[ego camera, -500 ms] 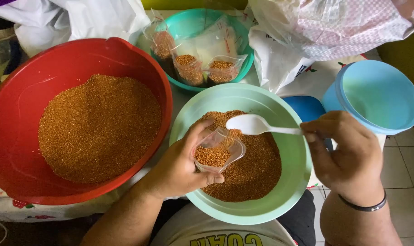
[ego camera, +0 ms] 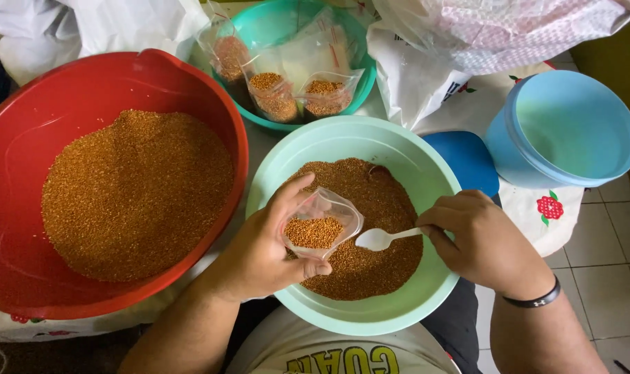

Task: The person fills small plastic bags with birdseed by hand using a plastic spoon to scoop seed from a bowl, then closes the bags.

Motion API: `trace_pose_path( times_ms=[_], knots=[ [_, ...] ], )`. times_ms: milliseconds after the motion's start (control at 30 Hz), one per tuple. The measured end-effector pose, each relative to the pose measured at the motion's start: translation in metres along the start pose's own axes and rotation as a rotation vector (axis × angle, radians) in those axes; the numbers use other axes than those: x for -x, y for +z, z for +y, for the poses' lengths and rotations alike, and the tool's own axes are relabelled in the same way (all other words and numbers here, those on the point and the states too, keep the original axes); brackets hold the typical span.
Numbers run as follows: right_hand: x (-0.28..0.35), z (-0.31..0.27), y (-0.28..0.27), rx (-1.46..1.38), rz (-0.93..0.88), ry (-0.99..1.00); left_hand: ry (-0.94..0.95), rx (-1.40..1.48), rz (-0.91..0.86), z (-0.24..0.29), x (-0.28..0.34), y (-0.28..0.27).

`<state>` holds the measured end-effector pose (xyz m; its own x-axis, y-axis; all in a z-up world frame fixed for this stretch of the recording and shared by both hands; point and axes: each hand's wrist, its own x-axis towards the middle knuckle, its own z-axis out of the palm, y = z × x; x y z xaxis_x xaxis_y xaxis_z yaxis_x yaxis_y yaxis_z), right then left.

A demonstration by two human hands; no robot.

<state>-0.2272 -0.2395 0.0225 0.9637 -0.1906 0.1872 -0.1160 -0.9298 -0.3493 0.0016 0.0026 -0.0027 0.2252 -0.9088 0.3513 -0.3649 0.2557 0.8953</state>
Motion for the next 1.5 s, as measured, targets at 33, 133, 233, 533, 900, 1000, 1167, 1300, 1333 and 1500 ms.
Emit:
trace_pose_path(
  times_ms=[33, 133, 233, 533, 900, 1000, 1167, 1300, 1333, 1500],
  knots=[
    [0.0, 0.0, 0.0, -0.001, 0.001, 0.001, 0.0, 0.0, -0.002, 0.0, -0.001, 0.0],
    [0.0, 0.0, 0.0, -0.059, -0.021, -0.007, 0.05, 0.012, 0.009, 0.001, -0.002, 0.001],
    [0.004, 0.004, -0.003, -0.109, -0.043, 0.072, 0.018, -0.017, 0.0, 0.001, -0.001, 0.0],
    [0.015, 0.001, -0.047, -0.263, 0.03, 0.485, -0.017, 0.019, 0.018, 0.0, 0.001, 0.002],
    [-0.001, -0.035, -0.036, -0.02, 0.565, -0.11, 0.034, -0.011, 0.007, 0.002, -0.002, 0.001],
    [0.011, -0.012, -0.029, 0.02, 0.514, 0.086, 0.007, 0.011, 0.006, 0.0, 0.0, 0.001],
    [0.001, -0.003, -0.016, 0.007, 0.138, 0.048, 0.028, 0.009, 0.011, -0.001, -0.001, 0.001],
    [-0.007, -0.005, 0.0, 0.001, -0.022, -0.049, 0.045, 0.01, -0.007, 0.002, -0.002, 0.0],
    [-0.006, -0.004, 0.002, 0.001, -0.022, -0.049, 0.044, 0.01, -0.007, 0.001, -0.003, 0.0],
    [-0.008, -0.004, 0.003, -0.12, -0.131, 0.083, 0.035, 0.022, 0.019, -0.001, -0.001, 0.002]
  ],
)
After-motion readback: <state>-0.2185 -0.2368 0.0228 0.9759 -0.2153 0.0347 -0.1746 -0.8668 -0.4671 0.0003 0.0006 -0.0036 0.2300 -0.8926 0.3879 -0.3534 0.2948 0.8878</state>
